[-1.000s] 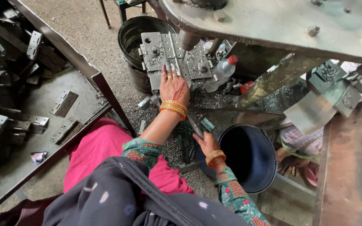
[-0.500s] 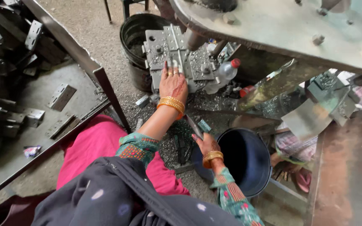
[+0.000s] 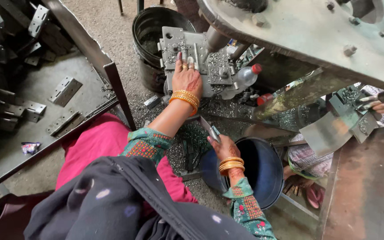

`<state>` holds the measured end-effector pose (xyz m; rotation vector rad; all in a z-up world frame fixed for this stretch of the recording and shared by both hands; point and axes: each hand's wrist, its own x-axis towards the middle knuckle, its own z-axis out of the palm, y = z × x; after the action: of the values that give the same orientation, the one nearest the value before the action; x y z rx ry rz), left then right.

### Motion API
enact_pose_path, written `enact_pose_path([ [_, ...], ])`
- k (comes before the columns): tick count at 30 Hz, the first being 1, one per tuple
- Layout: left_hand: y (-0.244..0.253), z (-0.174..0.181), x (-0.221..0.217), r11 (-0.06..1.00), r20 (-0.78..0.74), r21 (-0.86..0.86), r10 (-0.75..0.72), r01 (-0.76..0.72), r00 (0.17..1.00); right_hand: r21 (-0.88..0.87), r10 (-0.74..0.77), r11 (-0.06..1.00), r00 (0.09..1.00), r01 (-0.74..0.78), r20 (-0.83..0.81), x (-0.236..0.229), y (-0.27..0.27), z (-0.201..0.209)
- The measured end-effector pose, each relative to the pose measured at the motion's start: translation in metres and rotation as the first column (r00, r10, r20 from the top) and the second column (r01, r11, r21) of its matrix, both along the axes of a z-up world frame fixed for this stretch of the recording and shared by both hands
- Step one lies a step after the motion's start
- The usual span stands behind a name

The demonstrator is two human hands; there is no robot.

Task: The person operates a drill press to drill holes in small metal plates. They pick up each plate, position it under the drill, activate the machine, and then place the finished plate on a nearby tray. The process is repeated for multiple plates.

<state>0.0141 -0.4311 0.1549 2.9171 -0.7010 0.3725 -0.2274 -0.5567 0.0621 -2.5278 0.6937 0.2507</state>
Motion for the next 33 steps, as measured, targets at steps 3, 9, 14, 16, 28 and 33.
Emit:
enact_pose_path([
  [3, -0.002, 0.008, -0.01, 0.999, -0.039, -0.032, 0.01, -0.011, 0.999, 0.008, -0.04, 0.999, 0.996, 0.039, 0.082, -0.007, -0.003, 0.004],
  [9, 0.002, 0.015, 0.006, 0.999, -0.04, 0.019, -0.05, 0.051, 0.998, 0.056, 0.048, 0.997, 0.999, -0.049, 0.015, 0.017, -0.015, 0.024],
  [14, -0.021, 0.003, 0.026, 0.995, 0.002, 0.072, 0.068, -0.068, 0.998, -0.043, -0.026, 0.999, 1.0, 0.025, -0.01, 0.003, -0.008, 0.004],
  [16, -0.021, 0.003, 0.036, 0.997, -0.032, 0.051, 0.055, -0.054, 0.998, -0.063, -0.1, 0.993, 0.994, 0.103, 0.052, 0.002, 0.003, -0.002],
  [28, 0.061, 0.011, -0.068, 0.903, 0.246, -0.092, -0.389, 0.421, 0.888, -0.117, 0.03, 0.993, 0.854, 0.036, 0.519, 0.025, 0.017, 0.138],
  [33, 0.003, 0.046, -0.055, 0.895, 0.238, -0.267, -0.298, 0.357, 0.925, -0.114, -0.056, 0.986, 0.887, 0.121, 0.458, 0.027, 0.027, 0.147],
])
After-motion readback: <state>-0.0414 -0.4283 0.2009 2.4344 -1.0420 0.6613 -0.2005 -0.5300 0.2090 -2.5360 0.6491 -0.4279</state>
